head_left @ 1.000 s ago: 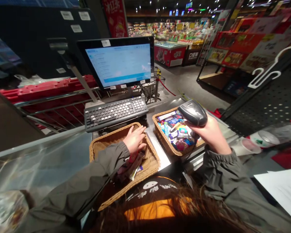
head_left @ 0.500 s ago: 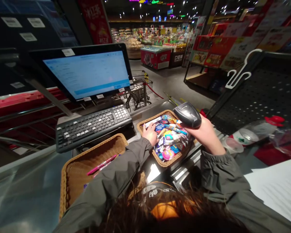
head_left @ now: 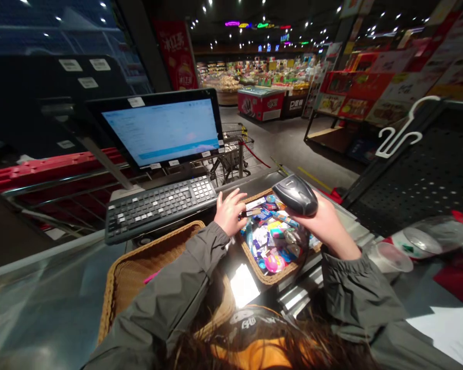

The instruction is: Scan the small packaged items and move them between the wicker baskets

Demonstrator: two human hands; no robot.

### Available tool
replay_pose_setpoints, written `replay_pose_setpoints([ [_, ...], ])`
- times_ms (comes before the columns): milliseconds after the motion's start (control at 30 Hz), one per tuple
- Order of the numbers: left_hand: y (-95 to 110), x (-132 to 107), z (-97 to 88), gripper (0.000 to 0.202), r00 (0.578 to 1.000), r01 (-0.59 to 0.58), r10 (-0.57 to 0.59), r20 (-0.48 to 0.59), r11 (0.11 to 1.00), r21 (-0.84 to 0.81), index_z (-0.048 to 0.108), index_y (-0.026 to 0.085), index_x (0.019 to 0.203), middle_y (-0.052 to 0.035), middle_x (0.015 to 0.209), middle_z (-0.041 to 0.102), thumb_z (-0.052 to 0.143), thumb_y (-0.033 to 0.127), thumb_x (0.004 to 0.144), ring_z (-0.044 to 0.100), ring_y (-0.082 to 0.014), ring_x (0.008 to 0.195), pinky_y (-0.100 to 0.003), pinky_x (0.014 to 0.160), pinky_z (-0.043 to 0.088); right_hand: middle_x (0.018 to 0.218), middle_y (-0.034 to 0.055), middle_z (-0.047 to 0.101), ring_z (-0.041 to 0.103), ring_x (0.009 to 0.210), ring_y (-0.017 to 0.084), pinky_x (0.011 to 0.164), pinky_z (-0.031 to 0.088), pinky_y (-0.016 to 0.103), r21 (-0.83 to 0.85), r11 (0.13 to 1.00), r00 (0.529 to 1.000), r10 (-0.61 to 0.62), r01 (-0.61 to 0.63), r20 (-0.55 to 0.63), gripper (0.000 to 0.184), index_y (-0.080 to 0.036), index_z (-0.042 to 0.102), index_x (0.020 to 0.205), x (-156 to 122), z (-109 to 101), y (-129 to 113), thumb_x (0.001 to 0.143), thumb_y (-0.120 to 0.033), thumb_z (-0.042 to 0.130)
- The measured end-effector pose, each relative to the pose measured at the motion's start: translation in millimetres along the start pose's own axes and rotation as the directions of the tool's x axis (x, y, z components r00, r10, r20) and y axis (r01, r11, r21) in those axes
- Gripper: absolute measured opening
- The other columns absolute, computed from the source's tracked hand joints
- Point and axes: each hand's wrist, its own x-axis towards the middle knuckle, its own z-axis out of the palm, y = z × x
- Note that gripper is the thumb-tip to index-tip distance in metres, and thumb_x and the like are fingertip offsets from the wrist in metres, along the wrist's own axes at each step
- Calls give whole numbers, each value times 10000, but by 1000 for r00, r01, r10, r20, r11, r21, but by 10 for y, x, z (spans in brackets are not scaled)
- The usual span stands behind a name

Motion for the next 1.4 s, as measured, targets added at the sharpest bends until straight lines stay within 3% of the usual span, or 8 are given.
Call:
replay_pose_setpoints([
  [133, -169, -122, -568, 95, 985, 13, -10, -171, 1000, 21, 684, 231, 840, -75, 1423, 559, 655, 252, 751, 346, -309, 1449, -635, 1184, 85, 1214, 159, 686, 655, 1115, 330, 1014, 499, 493, 9, 998, 998, -57, 57, 41, 576, -158, 648, 1195, 51, 104, -197, 710, -447, 756],
  [300, -333, -385, -1178, 123, 927, 49, -38, -372, 999, 19, 718, 248, 866, -80, 1419, 547, 661, 274, 760, 365, -303, 1439, -611, 1186, 149, 1256, 156, 668, 630, 1171, 335, 1024, 497, 501, 22, 977, 971, -213, 212, 111, 509, -175, 646, 1202, 79, 245, -600, 769, -434, 716],
  [567, -508, -880, -1777, 138, 845, 152, -42, -533, 975, 165, 751, 264, 905, -50, 1503, 458, 668, 333, 819, 295, -316, 1472, -597, 1199, 133, 1299, 144, 646, 589, 1244, 327, 1091, 452, 512, 17, 857, 850, -512, 514, 121, 503, -187, 574, 1294, -6, 534, -1271, 813, -310, 656],
  [667, -527, -1054, -1912, 151, 827, 164, -14, -563, 962, 217, 759, 273, 915, -41, 1516, 449, 658, 356, 840, 274, -318, 1481, -603, 1205, 76, 1237, 137, 671, 582, 1248, 331, 1131, 402, 552, 7, 806, 797, -587, 592, 141, 450, -196, 596, 1247, -64, 648, -1455, 803, -257, 632],
  [800, -572, -1251, -2027, 167, 818, 185, -7, -575, 950, 252, 764, 293, 932, -26, 1513, 458, 643, 379, 856, 269, -308, 1486, -591, 1214, 40, 1293, 151, 627, 503, 1327, 367, 1130, 386, 593, 34, 798, 777, -595, 602, 208, 419, -200, 622, 1183, -169, 793, -1615, 767, -241, 642],
  [933, -622, -1413, -2107, 183, 816, 204, -19, -578, 944, 258, 767, 300, 943, -19, 1522, 457, 636, 397, 861, 280, -326, 1480, -604, 1208, 27, 1348, 154, 587, 413, 1396, 393, 1125, 370, 624, 81, 813, 771, -574, 576, 277, 471, -212, 614, 1219, -271, 907, -1738, 751, -241, 649],
  [1167, -671, -1594, -2205, 184, 804, 239, -46, -593, 938, 251, 763, 292, 937, -24, 1509, 468, 634, 398, 859, 288, -306, 1479, -589, 1216, 23, 1352, 166, 598, 451, 1366, 415, 1104, 370, 652, 121, 806, 755, -586, 579, 295, 627, -221, 539, 1354, -372, 988, -1905, 737, -218, 648],
  [1400, -688, -1670, -2204, 183, 802, 234, -48, -596, 942, 239, 766, 284, 932, -37, 1489, 489, 640, 394, 858, 326, -308, 1461, -585, 1214, 31, 1370, 175, 583, 452, 1368, 414, 1089, 380, 658, 95, 835, 790, -544, 541, 281, 672, -223, 497, 1381, -433, 1031, -1893, 733, -236, 676],
])
